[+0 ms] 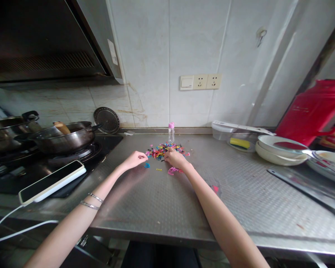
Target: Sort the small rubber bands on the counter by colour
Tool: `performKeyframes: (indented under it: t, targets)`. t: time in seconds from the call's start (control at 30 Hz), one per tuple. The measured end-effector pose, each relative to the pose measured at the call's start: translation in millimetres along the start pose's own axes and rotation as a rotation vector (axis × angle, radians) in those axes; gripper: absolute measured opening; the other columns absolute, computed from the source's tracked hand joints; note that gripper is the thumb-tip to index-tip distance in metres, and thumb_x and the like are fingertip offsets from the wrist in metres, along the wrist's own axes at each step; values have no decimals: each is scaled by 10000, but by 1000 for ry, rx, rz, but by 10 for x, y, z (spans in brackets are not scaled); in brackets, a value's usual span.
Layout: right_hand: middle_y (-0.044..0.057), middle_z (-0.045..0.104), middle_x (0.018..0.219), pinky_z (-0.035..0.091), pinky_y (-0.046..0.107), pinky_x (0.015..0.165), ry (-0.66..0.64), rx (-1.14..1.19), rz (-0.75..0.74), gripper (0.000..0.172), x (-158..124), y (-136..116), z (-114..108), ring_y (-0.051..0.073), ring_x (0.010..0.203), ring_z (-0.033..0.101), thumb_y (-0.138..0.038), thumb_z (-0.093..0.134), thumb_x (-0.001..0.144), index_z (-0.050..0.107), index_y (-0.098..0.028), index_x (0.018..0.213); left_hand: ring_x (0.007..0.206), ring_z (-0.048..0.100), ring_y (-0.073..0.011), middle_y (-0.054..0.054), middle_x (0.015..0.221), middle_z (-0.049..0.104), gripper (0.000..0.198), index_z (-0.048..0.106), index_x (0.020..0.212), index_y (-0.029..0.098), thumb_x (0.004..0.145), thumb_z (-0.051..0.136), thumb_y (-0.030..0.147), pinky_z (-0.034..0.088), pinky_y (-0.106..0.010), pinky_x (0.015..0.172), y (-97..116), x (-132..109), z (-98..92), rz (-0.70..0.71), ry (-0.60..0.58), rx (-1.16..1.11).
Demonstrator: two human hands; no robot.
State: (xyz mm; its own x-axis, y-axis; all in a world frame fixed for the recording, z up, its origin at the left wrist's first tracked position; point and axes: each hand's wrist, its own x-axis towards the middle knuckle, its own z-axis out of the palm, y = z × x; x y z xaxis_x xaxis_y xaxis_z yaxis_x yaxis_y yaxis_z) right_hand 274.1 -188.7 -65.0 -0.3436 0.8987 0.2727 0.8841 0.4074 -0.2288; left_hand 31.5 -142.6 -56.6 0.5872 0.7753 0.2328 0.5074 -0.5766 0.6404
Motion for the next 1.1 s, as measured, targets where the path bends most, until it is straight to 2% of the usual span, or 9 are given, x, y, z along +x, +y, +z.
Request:
performKeyframes:
  t: [0.23, 0.33, 0.43, 0.53, 0.67, 0.8, 0.9, 1.1]
  targets:
    - [74, 489, 962, 374, 210, 722, 16, -67, -28, 177, -5, -86, -27, 117, 803, 508, -174, 417, 839, 591, -152, 866, 684, 590, -157, -74, 745, 673, 278, 669, 761, 92, 725, 506, 314, 417, -245, 662, -17, -8, 18, 13, -13, -1]
    - [72, 496, 929, 371, 196, 682, 48, -60, -12, 205, -12, -72, -163, 104, 744, 500, -191, 380, 858, 579, -147, 840, 680, 588, -157, -71, 734, 671, 274, 668, 752, 96, 724, 507, 315, 416, -245, 658, -8, -12, 9, 22, -13, 6]
    - [67, 503, 921, 374, 190, 645, 101, -37, 60, 188, -65, 64, -338, 95, 681, 489, -229, 412, 842, 584, -154, 830, 683, 587, -155, -72, 747, 672, 278, 666, 758, 99, 733, 497, 317, 415, -244, 659, 6, -17, -5, 30, -7, 7]
    - [63, 523, 880, 381, 186, 647, 90, -31, 124, 157, -221, 300, -471, 94, 658, 489, -195, 456, 798, 606, -149, 786, 686, 587, -154, -71, 748, 670, 287, 666, 757, 100, 739, 490, 326, 414, -242, 663, 15, -17, -10, 36, -3, 12]
    - [60, 573, 836, 399, 193, 649, 61, -25, 212, 142, -577, 537, -561, 99, 644, 506, -148, 489, 748, 629, -143, 769, 666, 579, -153, -54, 711, 662, 277, 669, 737, 106, 725, 502, 327, 415, -239, 649, 8, -6, 3, 35, 10, 15]
    - [64, 615, 799, 408, 196, 651, 22, 40, 211, 152, -883, 549, -591, 117, 677, 539, -133, 491, 727, 643, -134, 722, 654, 570, -153, -48, 684, 653, 276, 670, 725, 101, 714, 509, 326, 417, -241, 644, -4, 2, 22, 36, 19, 17]
    - [52, 629, 815, 417, 204, 644, 45, 94, 246, 138, -979, 511, -581, 119, 670, 551, -160, 525, 704, 652, -143, 755, 668, 572, -155, -54, 695, 654, 284, 668, 740, 96, 712, 509, 330, 419, -243, 652, -12, 3, 43, 37, 13, 10]
    - [47, 611, 832, 424, 219, 660, 189, 121, 243, 164, -1012, 551, -504, 116, 675, 551, -194, 523, 725, 646, -162, 830, 666, 570, -146, -60, 724, 659, 265, 665, 761, 100, 707, 517, 313, 417, -242, 649, -12, 12, 102, 35, 30, 13]
